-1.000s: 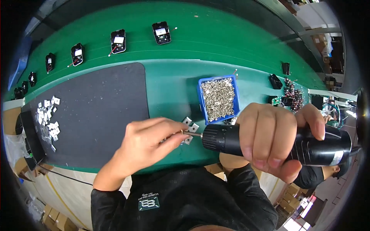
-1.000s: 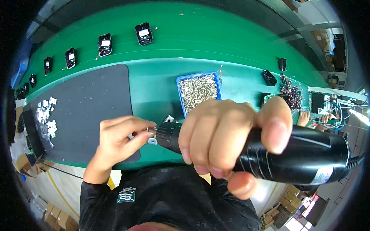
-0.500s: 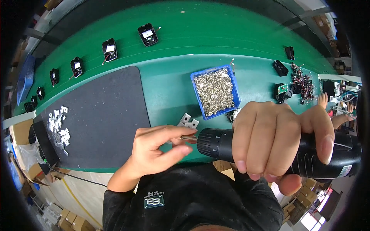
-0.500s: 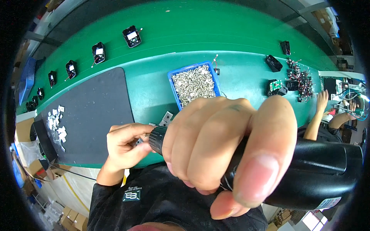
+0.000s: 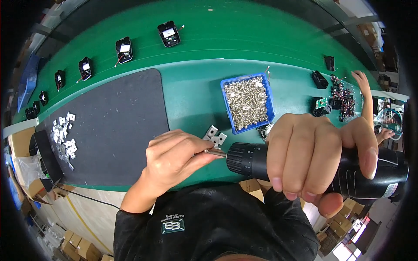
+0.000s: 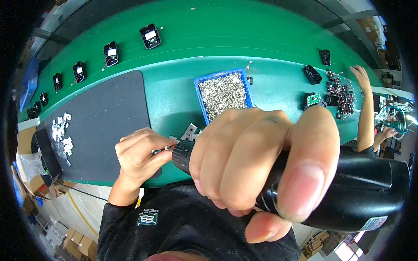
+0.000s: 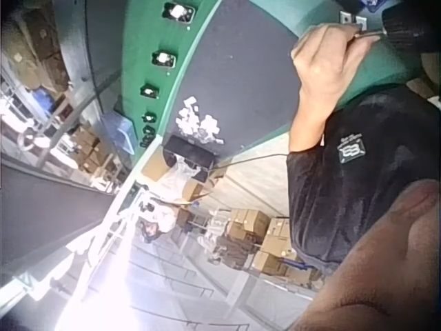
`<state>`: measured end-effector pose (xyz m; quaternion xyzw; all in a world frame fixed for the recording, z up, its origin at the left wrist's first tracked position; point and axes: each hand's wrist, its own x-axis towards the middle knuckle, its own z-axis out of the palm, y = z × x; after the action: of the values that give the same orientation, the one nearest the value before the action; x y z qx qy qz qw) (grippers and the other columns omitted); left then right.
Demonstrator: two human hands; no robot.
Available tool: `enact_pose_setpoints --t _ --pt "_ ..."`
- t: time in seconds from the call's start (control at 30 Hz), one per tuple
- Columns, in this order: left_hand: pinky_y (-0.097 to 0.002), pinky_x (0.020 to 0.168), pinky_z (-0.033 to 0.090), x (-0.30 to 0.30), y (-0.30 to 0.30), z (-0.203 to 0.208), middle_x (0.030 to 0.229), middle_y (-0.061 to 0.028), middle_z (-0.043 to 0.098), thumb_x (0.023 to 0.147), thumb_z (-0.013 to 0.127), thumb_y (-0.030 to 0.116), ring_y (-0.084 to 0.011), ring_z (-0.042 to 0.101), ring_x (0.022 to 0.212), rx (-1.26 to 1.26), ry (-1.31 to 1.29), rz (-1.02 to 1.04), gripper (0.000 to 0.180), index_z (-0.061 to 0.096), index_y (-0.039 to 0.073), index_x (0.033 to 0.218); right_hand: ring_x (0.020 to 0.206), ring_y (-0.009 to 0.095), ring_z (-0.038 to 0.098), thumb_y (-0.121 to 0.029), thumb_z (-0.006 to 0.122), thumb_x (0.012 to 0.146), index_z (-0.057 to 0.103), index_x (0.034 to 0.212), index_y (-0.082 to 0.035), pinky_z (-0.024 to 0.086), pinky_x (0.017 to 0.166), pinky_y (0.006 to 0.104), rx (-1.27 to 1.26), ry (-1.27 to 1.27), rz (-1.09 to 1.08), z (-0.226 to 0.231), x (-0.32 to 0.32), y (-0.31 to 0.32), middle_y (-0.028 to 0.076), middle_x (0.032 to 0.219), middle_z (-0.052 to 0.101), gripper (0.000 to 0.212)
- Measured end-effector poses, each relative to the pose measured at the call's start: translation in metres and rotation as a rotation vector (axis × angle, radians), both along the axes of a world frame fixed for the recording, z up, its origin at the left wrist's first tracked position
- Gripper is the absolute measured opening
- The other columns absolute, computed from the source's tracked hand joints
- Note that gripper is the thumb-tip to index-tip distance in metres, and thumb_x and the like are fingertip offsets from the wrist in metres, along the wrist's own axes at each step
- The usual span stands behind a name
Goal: The person assembles electronic components by screwing together plastic housings and metal plates with an electric screwdriver.
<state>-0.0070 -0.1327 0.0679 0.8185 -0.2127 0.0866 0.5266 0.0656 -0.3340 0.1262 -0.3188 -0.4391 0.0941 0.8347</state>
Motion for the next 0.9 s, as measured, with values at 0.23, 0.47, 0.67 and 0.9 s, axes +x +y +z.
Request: enact_pose_setpoints --t 0.23,0.47,0.67,0.9 --pt "-0.0282 0.052 0.049 -0.001 -0.003 0.000 0.069 -0.0081 0.066 0.072 0.077 0.017 -0.0208 0.063 0.057 0.101 -0.161 0.001 0.023 0.064 -0.001 0.076 0.059 0.014 0.062 -0.011 0.070 0.084 0.041 0.122 -0.015 0.055 0.059 0.0290 0.003 0.006 -0.032 -0.003 -0.005 -0.002 0.002 0.071 0.060 0.049" --pt "-0.0259 0.052 0.049 0.004 -0.011 -0.014 0.070 -0.0067 0.066 0.065 0.083 0.016 -0.0183 0.063 0.058 0.085 -0.261 -0.035 0.027 0.066 0.000 0.079 0.053 0.014 0.060 -0.010 0.070 0.084 0.048 0.115 -0.014 0.053 0.053 0.0271 0.057 -0.131 0.174 -0.010 0.007 -0.004 0.004 0.068 0.062 0.038" --pt "-0.0272 0.052 0.050 0.012 -0.013 -0.016 0.072 -0.0074 0.067 0.067 0.082 0.021 -0.0191 0.063 0.056 -0.066 -0.214 -0.137 0.029 0.067 0.000 0.081 0.050 0.015 0.059 -0.008 0.071 0.083 0.052 0.109 -0.012 0.051 0.049 0.0260 0.231 -0.104 0.277 -0.005 0.019 -0.001 0.007 0.066 0.063 0.032" --pt "-0.0327 0.055 0.052 -0.006 -0.017 -0.032 0.067 -0.0053 0.058 0.081 0.070 0.032 -0.0221 0.060 0.057 -0.023 -0.342 0.010 0.027 0.061 0.007 0.077 0.049 0.012 0.059 -0.009 0.077 0.075 0.049 0.104 -0.012 0.049 0.045 0.0216 0.123 -0.030 0.151 -0.005 0.005 0.003 0.001 0.063 0.062 0.041"
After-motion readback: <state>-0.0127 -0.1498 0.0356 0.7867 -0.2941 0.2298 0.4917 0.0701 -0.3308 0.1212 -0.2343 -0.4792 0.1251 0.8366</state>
